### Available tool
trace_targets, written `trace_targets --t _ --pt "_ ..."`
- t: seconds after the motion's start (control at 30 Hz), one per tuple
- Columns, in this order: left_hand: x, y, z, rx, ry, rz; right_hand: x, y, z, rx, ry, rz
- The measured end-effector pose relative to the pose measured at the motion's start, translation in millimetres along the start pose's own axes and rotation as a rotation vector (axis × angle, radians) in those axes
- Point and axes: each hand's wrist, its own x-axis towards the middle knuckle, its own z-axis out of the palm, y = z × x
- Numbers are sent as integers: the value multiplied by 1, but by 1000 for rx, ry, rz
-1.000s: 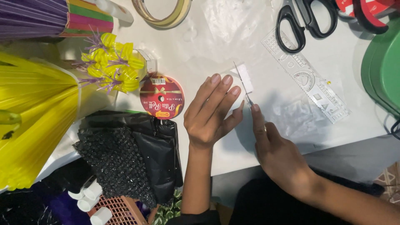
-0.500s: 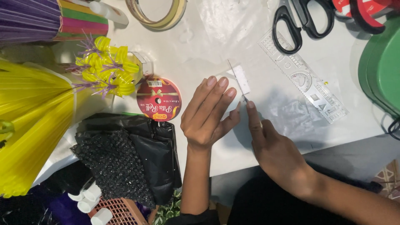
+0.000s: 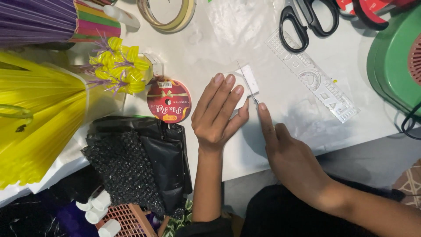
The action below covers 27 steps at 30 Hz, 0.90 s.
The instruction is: Cutting and shaping a white foam block using a utility knife and marking it with a pen.
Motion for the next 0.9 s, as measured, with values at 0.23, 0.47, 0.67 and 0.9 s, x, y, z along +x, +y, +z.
trace_targets --t 0.23,0.47,0.67,0.9 --pt "-4 0 0 1 -2 -19 -7 0 4 9 32 8" --pt "-3 0 2 -19 4 -39 -7 8 17 -10 78 -8" --pt "-6 -4 5 -20 8 -67 4 7 10 18 31 17" --pt "-14 -10 9 -67 -14 -88 19 9 -1 138 -147 144"
